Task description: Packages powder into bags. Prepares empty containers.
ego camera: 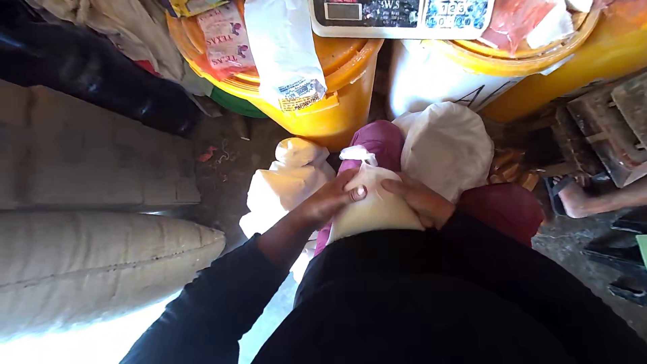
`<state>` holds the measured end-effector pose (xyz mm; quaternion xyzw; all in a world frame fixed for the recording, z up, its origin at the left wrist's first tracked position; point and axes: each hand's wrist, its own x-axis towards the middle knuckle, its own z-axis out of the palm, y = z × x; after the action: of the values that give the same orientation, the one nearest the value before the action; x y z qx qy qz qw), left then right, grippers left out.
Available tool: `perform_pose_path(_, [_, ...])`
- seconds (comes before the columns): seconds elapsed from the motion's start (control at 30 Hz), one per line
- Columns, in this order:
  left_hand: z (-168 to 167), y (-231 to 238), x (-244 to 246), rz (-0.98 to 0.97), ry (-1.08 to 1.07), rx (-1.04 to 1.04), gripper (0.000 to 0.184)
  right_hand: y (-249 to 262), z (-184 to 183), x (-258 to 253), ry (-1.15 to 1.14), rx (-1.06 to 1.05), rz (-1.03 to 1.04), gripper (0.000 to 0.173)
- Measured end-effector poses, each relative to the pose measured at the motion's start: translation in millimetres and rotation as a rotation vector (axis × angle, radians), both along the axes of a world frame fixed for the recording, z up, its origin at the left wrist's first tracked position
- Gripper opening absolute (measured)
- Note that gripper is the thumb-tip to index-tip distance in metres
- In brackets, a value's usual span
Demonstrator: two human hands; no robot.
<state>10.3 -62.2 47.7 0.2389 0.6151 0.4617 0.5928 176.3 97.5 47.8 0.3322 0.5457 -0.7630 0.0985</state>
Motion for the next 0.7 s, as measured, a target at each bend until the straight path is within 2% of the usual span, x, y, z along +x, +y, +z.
perform_pose_path(0.07, [9,7,-7,-0.104,0.044,-0.013,0.108,3,5,-1,0.057,0.118,0.118,0.079])
perform_pose_path(0.1, [14,8,-10,-0.157,0.057,0.004,0.096,3,9,1,0.109,0.204,0.183,0.092])
perform_pose_path(0.13, [17,9,-10,-0.181,0.075,0.004,0.080,2,11,3,0.160,0.281,0.217,0.097])
perform_pose_path(0.2, [16,13,-12,-0.185,0.124,-0.024,0.061,3,6,2,0.211,0.335,0.175,0.085])
perform_pose_path(0.27, [10,18,-10,-0.108,0.116,-0.015,0.049,7,-4,-2,0.181,0.206,0.056,0.064])
perform_pose_path(0.33, [7,24,-8,-0.029,0.094,0.020,0.041,10,-10,-2,0.178,0.097,-0.058,0.051])
perform_pose_path(0.47, [16,37,-6,-0.022,0.318,-0.075,0.026,12,-26,2,0.204,-0.038,-0.171,0.038])
perform_pose_path(0.53, [8,46,-11,-0.003,0.347,-0.114,0.018,14,-35,0,0.177,-0.086,-0.220,0.036])
perform_pose_path(0.6, [-9,50,-20,0.069,0.202,-0.049,0.015,15,-40,-1,0.148,-0.111,-0.234,0.046])
perform_pose_path(0.7, [-22,54,-26,0.236,-0.041,-0.002,0.016,16,-29,0,0.125,-0.148,-0.104,0.074])
